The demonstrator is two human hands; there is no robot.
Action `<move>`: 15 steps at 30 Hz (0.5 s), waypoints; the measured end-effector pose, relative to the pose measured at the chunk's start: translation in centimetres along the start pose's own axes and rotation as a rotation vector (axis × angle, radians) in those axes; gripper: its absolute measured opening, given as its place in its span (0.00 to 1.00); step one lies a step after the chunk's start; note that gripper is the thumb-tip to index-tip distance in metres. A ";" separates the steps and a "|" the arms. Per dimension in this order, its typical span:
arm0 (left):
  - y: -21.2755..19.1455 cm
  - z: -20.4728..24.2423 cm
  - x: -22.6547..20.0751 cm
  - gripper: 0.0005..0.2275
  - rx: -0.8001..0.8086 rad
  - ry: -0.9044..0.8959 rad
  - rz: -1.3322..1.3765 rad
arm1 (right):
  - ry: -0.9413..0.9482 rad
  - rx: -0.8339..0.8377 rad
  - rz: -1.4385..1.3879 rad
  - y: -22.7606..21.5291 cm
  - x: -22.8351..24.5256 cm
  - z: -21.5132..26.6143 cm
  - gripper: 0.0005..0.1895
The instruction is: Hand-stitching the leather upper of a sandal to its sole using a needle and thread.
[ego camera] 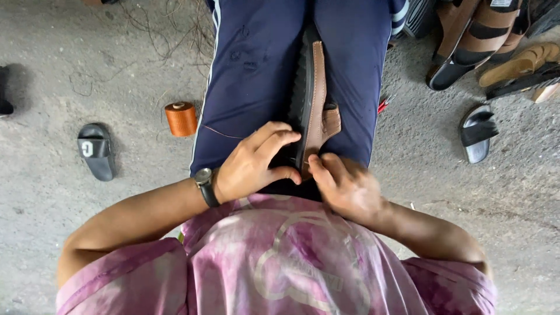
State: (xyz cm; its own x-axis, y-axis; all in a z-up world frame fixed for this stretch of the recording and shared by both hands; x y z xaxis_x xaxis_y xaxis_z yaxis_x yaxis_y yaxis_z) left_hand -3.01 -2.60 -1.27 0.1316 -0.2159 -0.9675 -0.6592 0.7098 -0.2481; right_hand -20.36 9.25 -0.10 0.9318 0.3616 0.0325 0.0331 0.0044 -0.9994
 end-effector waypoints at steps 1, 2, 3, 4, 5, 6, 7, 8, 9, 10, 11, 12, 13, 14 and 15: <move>-0.2 -0.2 0.0 0.32 -0.011 0.007 0.014 | 0.050 -0.078 -0.110 1.3 0.4 0.1 0.18; -0.4 -0.5 0.0 0.31 -0.023 0.014 0.028 | 0.099 -0.156 -0.220 2.6 0.8 0.2 0.13; -0.6 -0.2 -0.3 0.31 -0.034 0.011 0.026 | 0.088 -0.155 -0.221 1.9 0.5 -0.3 0.13; -0.8 0.2 -0.7 0.25 -0.010 0.030 -0.067 | 0.127 -0.153 -0.308 1.2 0.2 -0.7 0.12; -0.9 0.5 -0.9 0.20 0.018 0.051 -0.156 | 0.171 -0.149 -0.391 0.5 0.0 -1.1 0.10; -1.6 0.4 -1.9 0.20 0.011 0.049 -0.155 | 0.165 -0.146 -0.390 0.2 -0.2 -1.0 0.10; -2.3 0.4 -2.6 0.14 0.000 -0.059 0.207 | 0.174 -0.118 -0.435 0.1 -0.4 -1.0 0.12; -2.9 0.5 -3.3 0.14 -0.011 -0.165 0.571 | 0.183 -0.089 -0.480 0.0 -0.5 -0.9 0.13; -2.9 1.0 -3.2 0.14 -0.020 -0.165 0.568 | 0.173 -0.089 -0.483 0.3 -0.3 -0.7 0.13; -2.5 1.5 -2.8 0.03 0.018 -0.324 0.826 | 0.195 -0.105 -0.529 0.5 -0.2 -0.5 0.13; -2.1 1.8 -2.5 0.08 0.063 -0.478 1.082 | 0.218 -0.124 -0.572 0.7 -0.3 -0.4 0.14; -1.3 2.1 -1.3 0.08 0.058 -0.471 1.078 | 0.210 -0.129 -0.570 0.0 -0.4 -1.0 0.14; -0.5 2.5 0.1 0.08 0.037 -0.476 0.819 | 0.194 -0.140 -0.494 -0.8 -0.4 -1.3 0.15; 0.3 2.8 1.6 0.14 0.015 -0.476 0.559 | 0.177 -0.150 -0.418 -1.5 -0.3 -1.6 0.17; 0.2 2.4 1.1 0.14 0.023 -0.478 0.563 | 0.185 -0.147 -0.416 -2.6 -1.0 -1.6 0.17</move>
State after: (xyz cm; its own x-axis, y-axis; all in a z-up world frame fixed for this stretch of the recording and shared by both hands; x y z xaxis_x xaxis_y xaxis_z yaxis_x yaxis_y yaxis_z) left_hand -1.22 -1.07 -2.52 0.0895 0.4970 -0.8631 -0.7069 0.6422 0.2965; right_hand -20.84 7.41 2.45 0.8770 0.1845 0.4436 0.4552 -0.0233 -0.8901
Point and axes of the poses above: each hand's wrist, its own z-axis away from the middle knuckle, its own y-axis out of the palm, x = y × z, the point moved 3 cm from there along -z, towards the middle knuckle, and after that the axes turned 15 degrees about z, right-handed, at the moved point
